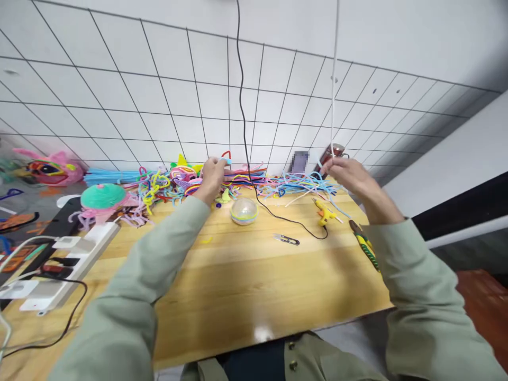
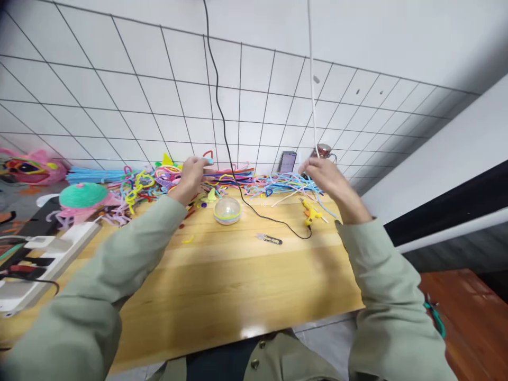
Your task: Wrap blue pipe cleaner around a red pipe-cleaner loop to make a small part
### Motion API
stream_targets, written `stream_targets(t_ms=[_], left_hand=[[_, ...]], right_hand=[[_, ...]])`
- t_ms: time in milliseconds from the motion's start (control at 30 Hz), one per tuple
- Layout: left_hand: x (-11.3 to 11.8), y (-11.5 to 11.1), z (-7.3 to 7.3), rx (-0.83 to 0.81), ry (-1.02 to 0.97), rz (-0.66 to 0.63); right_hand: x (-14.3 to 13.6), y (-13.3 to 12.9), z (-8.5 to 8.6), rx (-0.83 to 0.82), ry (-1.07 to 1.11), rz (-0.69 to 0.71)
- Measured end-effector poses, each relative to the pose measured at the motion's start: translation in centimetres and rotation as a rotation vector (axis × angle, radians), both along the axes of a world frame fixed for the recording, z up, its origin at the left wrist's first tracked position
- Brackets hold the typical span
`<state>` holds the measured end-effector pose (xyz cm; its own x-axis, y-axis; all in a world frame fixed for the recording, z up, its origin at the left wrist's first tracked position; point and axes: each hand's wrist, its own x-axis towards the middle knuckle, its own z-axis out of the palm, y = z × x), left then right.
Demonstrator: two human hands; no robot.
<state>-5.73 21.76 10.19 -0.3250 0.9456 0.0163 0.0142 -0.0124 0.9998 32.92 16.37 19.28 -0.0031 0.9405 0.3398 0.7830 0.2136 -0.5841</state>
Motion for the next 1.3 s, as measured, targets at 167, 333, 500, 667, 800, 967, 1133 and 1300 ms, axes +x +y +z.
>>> stream_targets(t_ms=[167, 333, 500, 667, 800, 967, 1133, 1300], left_hand=[[-0.4, -9.1, 0.2, 0.136, -0.16, -0.11], [1.3, -17.3, -3.8, 0.099, -0.213, -0.28], [3.8, -20.3, -8.1, -0.092, -0.214, -0.441], [4.7, -20.1, -11.2, -0.136, -0.215, -0.453], [4.6, -20.6, -12.4, -0.128, -0.239, -0.459], [4.1, -21.2, -12.3, -0.196, -0.232, -0.471], [3.8, -21.8, -12.3, -0.184, -0.211, -0.472], [3.8, -22.2, -12.6, -0.124, -0.084, -0.482]], right_hand=[[-0.5, -9.6, -5.2, -0.241, 0.427, 0.136], [-3.6, -15.2, -9.0, -0.065, 0.56, 0.174], [-7.7, -15.3, -12.0, 0.024, 0.652, 0.188], [-10.6, -12.1, -15.7, -0.17, 0.836, 0.3], [-11.6, -10.9, -18.4, -0.363, 0.922, 0.314], [-11.5, -11.2, -21.1, -0.482, 0.963, 0.267], [-11.3, -12.0, -22.6, -0.467, 0.9, 0.249], [-11.9, -12.4, -22.6, -0.372, 0.804, 0.212]])
